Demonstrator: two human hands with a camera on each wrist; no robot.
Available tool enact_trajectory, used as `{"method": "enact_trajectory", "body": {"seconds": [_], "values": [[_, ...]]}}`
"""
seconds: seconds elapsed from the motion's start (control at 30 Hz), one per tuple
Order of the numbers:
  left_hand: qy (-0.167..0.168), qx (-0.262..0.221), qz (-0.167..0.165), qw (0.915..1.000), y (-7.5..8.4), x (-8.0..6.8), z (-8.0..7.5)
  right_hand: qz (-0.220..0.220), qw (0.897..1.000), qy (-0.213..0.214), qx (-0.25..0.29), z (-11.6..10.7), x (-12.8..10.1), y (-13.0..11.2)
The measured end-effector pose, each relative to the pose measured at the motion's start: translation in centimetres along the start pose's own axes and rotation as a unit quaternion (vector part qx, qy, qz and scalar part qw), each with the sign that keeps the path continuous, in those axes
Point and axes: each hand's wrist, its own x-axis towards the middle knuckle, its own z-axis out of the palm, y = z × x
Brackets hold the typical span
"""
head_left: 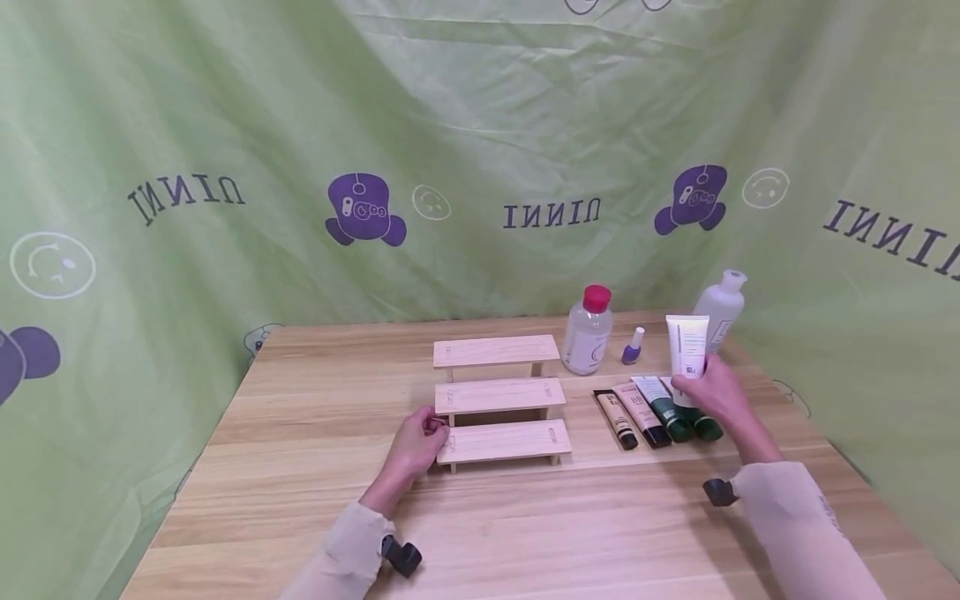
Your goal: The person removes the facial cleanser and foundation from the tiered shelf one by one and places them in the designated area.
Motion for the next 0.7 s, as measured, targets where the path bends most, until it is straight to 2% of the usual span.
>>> {"method": "enact_trajectory", "body": {"seconds": [0.33,0.57,0.7], "values": [[0.003,0.009,-0.003,1.0000,-0.2,-0.1,0.0,0.012,1.000,-0.008,-0.009,-1.6,0.1,1.7],[0.003,0.004,-0.004,1.0000,-0.1,-0.1,0.0,0.078,0.995,-0.048,-0.034,-2.9,0.0,2.3],[0.002,0.004,-0.004,1.0000,-0.1,-0.1,-0.1,0.101,0.992,-0.067,-0.046,-3.8,-0.1,2.7]]}}
